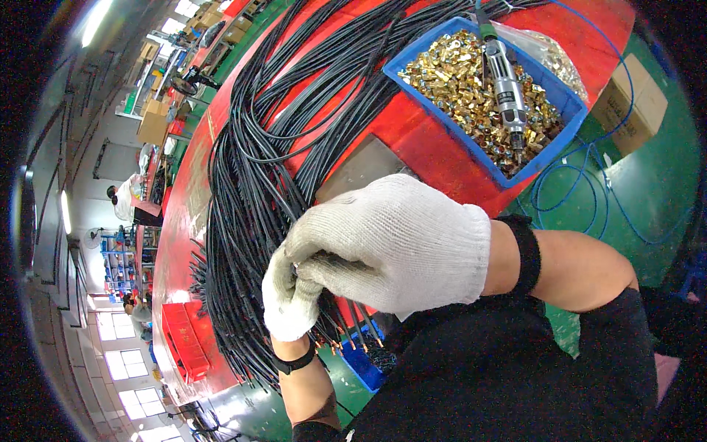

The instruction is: The recorder is attaching metal connectors to the ends of black electrical cables using a pneumatic crimping tool at a factory workstation.

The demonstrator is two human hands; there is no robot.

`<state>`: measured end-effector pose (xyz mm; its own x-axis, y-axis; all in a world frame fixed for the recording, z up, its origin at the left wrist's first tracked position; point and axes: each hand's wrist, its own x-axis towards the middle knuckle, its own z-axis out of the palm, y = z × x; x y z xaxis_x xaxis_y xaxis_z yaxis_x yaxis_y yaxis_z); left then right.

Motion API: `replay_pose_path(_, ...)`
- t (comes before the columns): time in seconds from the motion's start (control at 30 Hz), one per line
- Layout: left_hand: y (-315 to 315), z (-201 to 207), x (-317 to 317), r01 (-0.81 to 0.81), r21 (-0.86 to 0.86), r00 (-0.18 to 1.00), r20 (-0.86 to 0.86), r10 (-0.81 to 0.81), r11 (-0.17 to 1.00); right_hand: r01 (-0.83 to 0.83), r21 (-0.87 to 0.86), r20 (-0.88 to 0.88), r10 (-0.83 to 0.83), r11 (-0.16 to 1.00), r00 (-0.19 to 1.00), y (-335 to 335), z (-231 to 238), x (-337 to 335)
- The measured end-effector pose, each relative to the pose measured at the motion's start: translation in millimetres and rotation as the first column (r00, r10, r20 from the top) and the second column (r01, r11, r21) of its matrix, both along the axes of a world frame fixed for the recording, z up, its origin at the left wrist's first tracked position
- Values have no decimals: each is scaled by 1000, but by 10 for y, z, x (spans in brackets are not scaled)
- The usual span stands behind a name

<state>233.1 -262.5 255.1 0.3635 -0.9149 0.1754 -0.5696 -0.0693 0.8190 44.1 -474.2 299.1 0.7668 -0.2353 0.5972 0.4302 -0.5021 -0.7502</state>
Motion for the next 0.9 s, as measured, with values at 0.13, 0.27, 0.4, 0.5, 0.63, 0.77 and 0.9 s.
replay_pose_path(0.13,35,-27,-130,-90,-124,938,-343,43,988,-18,-15,-72,17,1000,997,25,72,-7)
replay_pose_path(0.27,-26,-107,-90,-60,-321,927,-369,-66,945,-30,-95,12,32,995,999,68,46,16)
replay_pose_path(0.4,-137,-154,-51,-34,-451,933,-335,-134,892,-70,-205,104,93,976,990,188,-47,1)
replay_pose_path(0.5,-140,-142,-57,-21,-459,947,-295,-130,888,-48,-354,106,91,934,990,238,-61,-83)
replay_pose_path(0.63,-91,-141,-68,-40,-432,959,-271,-88,901,-24,-360,119,71,933,990,244,-29,-93)
replay_pose_path(0.77,-115,12,1,69,-334,995,97,-38,940,-2,-262,128,37,965,991,208,-39,-71)
replay_pose_path(0.9,-85,123,1,60,-274,959,284,21,960,23,-195,179,12,980,984,183,-58,-40)
